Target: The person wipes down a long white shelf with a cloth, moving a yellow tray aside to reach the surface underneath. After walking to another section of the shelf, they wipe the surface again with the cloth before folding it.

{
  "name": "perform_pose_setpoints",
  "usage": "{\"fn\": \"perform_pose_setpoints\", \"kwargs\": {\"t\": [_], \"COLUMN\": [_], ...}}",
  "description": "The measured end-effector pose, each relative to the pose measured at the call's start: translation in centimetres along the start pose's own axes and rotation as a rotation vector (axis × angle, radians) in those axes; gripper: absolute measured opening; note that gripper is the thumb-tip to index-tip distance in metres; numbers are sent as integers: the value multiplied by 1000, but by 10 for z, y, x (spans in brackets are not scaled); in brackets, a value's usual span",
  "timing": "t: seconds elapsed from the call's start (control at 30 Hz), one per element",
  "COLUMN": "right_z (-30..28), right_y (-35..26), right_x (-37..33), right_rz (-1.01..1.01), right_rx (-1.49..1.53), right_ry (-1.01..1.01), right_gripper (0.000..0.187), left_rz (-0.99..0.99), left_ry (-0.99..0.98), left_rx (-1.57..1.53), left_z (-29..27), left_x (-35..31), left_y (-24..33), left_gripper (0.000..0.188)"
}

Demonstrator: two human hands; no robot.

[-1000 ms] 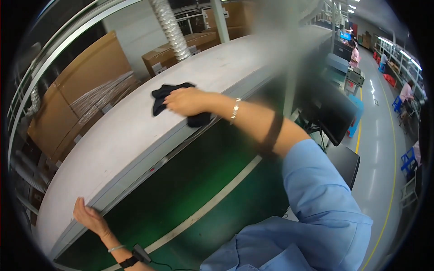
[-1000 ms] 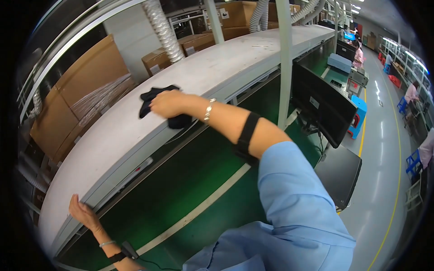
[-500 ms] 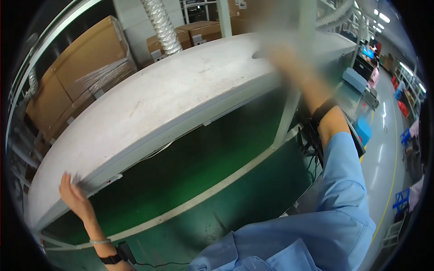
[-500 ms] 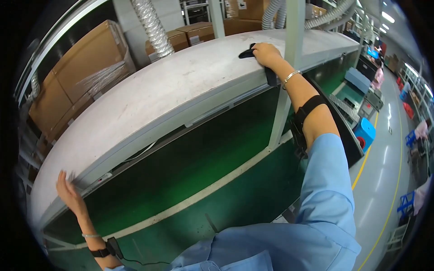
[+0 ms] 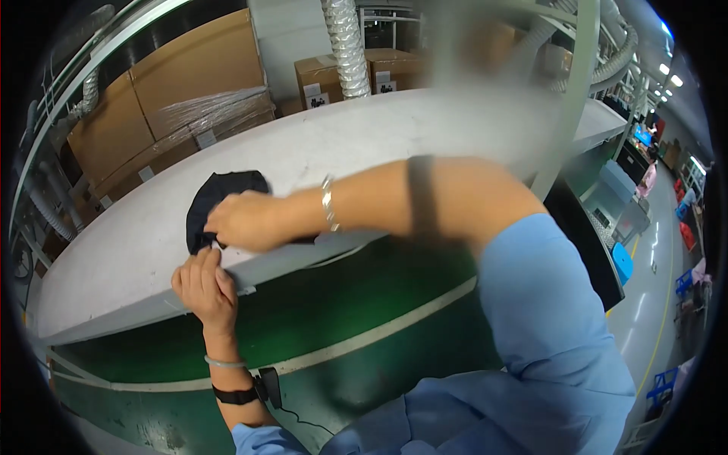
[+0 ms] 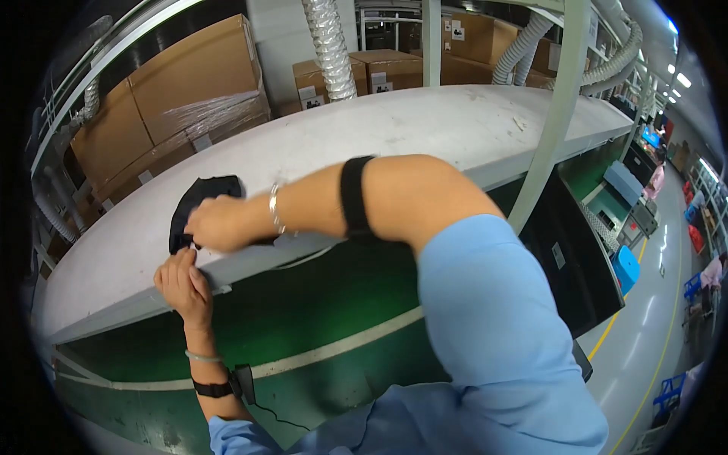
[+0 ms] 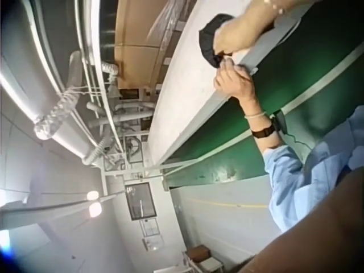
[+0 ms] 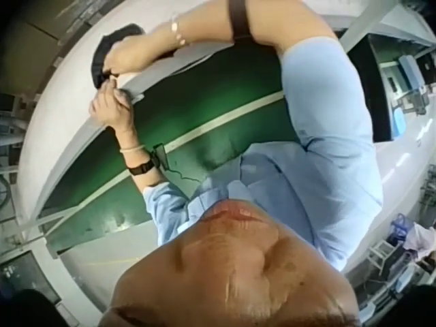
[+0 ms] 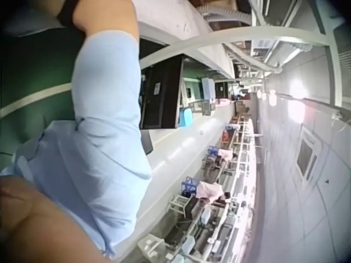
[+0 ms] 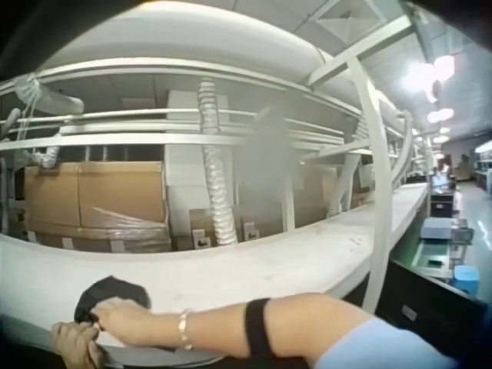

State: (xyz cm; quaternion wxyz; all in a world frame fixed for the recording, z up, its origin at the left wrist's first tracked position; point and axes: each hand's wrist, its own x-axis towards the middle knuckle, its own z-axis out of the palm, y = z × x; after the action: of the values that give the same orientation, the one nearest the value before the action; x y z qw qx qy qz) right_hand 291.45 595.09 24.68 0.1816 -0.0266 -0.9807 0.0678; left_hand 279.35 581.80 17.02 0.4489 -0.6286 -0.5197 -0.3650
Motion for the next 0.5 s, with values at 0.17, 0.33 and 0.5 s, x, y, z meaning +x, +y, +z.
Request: {"fn": "perform_pose_setpoints", "kwargs": {"t": [0.17, 0.33, 0.5], "right_z": [-5, -78, -150], "right_y": [75, 185, 194], "right_x": [-22, -151, -276], "right_rz": [-172, 283, 1140], "right_rx": [-252, -504, -543], "right_ry": [-5, -130, -49], "right_gripper": [34, 32, 26], "left_rz": [30, 19, 4], "left_ry": [17, 29, 0], "left_rx": [3, 19, 42], "left_z": [7, 7, 8], "left_x": [-1, -2, -9], "left_y": [-7, -10, -11], "left_gripper": [22, 25, 28]}}
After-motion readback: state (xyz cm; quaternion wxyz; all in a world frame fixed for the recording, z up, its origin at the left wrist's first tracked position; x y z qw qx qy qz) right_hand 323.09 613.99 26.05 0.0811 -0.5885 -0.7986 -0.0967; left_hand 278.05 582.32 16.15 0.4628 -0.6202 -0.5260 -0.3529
